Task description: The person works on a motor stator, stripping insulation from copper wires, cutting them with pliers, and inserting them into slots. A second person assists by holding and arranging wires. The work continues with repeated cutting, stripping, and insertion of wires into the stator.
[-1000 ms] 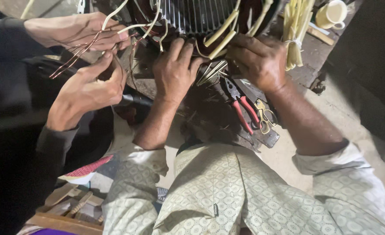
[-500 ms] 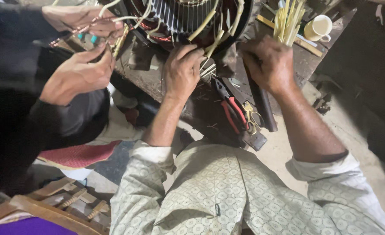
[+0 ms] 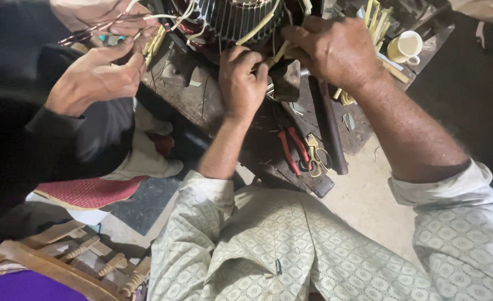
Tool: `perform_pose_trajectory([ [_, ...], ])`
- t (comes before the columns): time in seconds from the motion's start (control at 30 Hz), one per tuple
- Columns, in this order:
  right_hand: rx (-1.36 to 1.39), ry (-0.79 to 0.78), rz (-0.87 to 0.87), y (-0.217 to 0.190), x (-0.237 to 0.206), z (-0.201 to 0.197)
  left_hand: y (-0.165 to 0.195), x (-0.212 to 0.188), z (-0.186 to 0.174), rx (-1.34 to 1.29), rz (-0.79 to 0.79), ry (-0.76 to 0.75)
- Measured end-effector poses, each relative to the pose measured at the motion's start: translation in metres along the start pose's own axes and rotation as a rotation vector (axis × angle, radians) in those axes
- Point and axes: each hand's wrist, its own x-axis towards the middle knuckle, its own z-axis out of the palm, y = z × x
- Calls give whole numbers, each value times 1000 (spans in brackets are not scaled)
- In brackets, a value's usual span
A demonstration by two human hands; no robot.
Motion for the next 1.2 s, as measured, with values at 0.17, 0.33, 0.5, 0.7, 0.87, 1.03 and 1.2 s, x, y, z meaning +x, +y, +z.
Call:
perform_pose_trajectory([
  [0.17,-6,-34,65,1,6,0,4,-2,13,-30,-43,19],
  [0.33,-34,8,121,-7,6,-2,1,-9,3,-63,86,34],
  [0.5,-83,-18,171,-16,18,-17,0,-4,0,-43,72,8],
  [0.7,-207,-499,275,-20,54,-43,2,-5,7,-61,65,69],
  [0.87,-417,-739,138,-14,66,-50,2,-7,7,-74,10,39],
  [1.03,-190,-368,189,-14,43,-42,4,-6,6,-118,-42,36],
  [1.2,-114,-204,224,-16,24,-30,3,-4,9,-159,-5,75],
])
